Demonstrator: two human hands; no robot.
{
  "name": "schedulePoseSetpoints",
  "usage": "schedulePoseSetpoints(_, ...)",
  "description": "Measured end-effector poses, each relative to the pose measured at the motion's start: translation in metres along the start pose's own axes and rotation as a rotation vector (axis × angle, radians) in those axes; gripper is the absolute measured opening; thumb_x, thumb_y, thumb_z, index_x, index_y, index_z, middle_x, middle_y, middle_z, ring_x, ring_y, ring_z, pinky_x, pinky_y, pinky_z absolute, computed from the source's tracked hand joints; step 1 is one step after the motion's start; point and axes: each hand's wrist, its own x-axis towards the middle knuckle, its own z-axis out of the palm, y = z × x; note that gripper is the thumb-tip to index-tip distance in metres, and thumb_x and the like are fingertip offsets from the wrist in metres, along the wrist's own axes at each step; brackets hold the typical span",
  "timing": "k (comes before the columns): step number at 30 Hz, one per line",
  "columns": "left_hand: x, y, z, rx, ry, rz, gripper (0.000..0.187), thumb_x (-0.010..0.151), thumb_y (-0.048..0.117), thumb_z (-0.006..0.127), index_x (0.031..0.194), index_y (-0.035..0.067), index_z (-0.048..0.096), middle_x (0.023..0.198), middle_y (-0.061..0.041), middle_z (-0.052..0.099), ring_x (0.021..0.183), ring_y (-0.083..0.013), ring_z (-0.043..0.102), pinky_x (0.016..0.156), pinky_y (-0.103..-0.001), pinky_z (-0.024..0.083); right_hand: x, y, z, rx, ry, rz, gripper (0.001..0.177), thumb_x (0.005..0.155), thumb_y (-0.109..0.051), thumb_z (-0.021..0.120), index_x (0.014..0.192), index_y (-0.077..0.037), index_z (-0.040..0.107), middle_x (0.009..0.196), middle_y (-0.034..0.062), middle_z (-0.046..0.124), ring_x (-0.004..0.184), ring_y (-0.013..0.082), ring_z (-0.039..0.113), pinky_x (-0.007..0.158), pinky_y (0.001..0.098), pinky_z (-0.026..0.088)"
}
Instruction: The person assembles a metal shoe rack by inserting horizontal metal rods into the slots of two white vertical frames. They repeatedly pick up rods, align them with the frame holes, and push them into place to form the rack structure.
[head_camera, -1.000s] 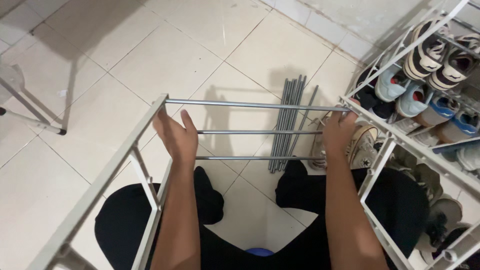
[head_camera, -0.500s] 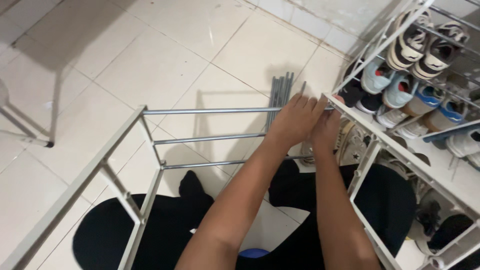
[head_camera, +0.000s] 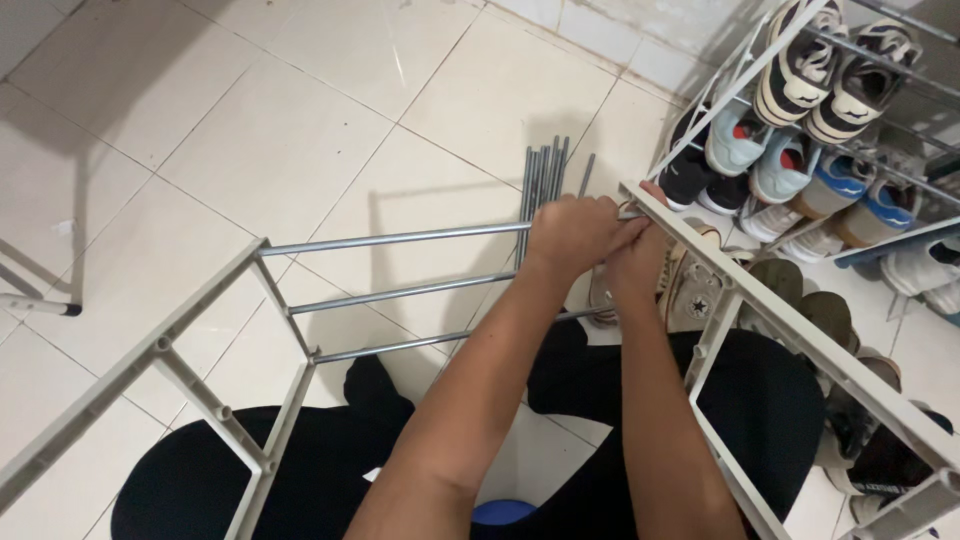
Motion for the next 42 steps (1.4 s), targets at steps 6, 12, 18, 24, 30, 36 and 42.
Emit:
schedulePoseSetpoints(6, 0.000, -0.010, 0.001, 0.050, 0.099, 0.202, 0.043, 0.095, 0.051, 0.057, 0.088, 0.011, 0.072, 0.074, -0.009, 0.071, 0.064, -0.0274, 0.073, 0.052, -0.039, 0.058, 0.007, 0.001, -0.014, 0.533, -0.198, 0.179, 0.042, 0.105, 0.005, 0.049, 0.145, -0.003, 0.041, 0.132, 0.0086, 0.053, 0.118, 0.0119, 0.055, 0.102, 0.0266, 0.048)
schedulePoseSetpoints(12, -0.009, -0.008, 0.005, 0.114, 0.169, 0.217, 0.019, 0.095, 0.023, 0.060, 0.112, 0.014, 0.061, 0.079, -0.004, 0.069, 0.069, -0.0244, 0.072, 0.055, -0.039, 0.057, 0.014, -0.005, -0.015, 0.396, -0.101, 0.182, 0.025, 0.119, -0.030, 0.045, 0.129, -0.008, 0.048, 0.095, -0.0006, 0.054, 0.083, 0.0064, 0.050, 0.075, 0.0220, 0.044)
schedulePoseSetpoints(18, -0.001, 0.001, -0.015, 0.081, 0.212, 0.156, 0.013, 0.093, 0.025, 0.063, 0.101, 0.016, 0.059, 0.078, -0.005, 0.069, 0.073, -0.0257, 0.073, 0.058, -0.039, 0.057, 0.016, 0.001, -0.007, 0.405, 0.013, 0.127, 0.036, 0.117, -0.044, 0.046, 0.123, -0.009, 0.050, 0.092, -0.0016, 0.052, 0.079, 0.0074, 0.050, 0.069, 0.0241, 0.042)
schedulePoseSetpoints(24, 0.012, -0.005, -0.025, 0.094, 0.085, 0.098, 0.020, 0.086, 0.032, 0.065, 0.096, 0.016, 0.058, 0.076, -0.006, 0.070, 0.071, -0.0260, 0.074, 0.055, -0.038, 0.058, 0.006, 0.004, -0.006, 0.426, -0.006, 0.203, 0.040, 0.116, -0.047, 0.049, 0.125, -0.008, 0.048, 0.091, -0.0004, 0.054, 0.077, 0.0083, 0.051, 0.066, 0.0246, 0.041)
schedulePoseSetpoints(30, 0.002, -0.001, -0.008, 0.168, 0.228, 0.115, 0.017, 0.092, 0.032, 0.066, 0.096, 0.017, 0.057, 0.075, -0.004, 0.066, 0.069, -0.0229, 0.071, 0.056, -0.037, 0.056, 0.011, -0.005, -0.007, 0.364, 0.007, 0.145, 0.045, 0.116, -0.051, 0.048, 0.124, -0.007, 0.048, 0.092, 0.0001, 0.056, 0.078, 0.0089, 0.052, 0.069, 0.0260, 0.044)
schedulePoseSetpoints(36, -0.002, -0.003, -0.002, 0.211, 0.296, 0.129, 0.018, 0.091, 0.030, 0.066, 0.096, 0.016, 0.055, 0.077, -0.003, 0.063, 0.071, -0.0212, 0.067, 0.057, -0.036, 0.053, 0.011, -0.016, -0.005, 0.378, 0.015, 0.168, 0.048, 0.114, -0.055, 0.048, 0.125, -0.008, 0.047, 0.090, -0.0005, 0.055, 0.076, 0.0079, 0.052, 0.067, 0.0250, 0.043)
schedulePoseSetpoints(42, -0.008, -0.005, -0.001, 0.236, 0.313, 0.144, 0.015, 0.093, 0.025, 0.065, 0.098, 0.016, 0.054, 0.079, -0.003, 0.062, 0.073, -0.0210, 0.066, 0.059, -0.035, 0.053, 0.014, -0.020, -0.002, 0.396, 0.028, 0.204, 0.046, 0.115, -0.053, 0.047, 0.124, -0.008, 0.047, 0.084, -0.0001, 0.050, 0.072, 0.0084, 0.049, 0.064, 0.0246, 0.039)
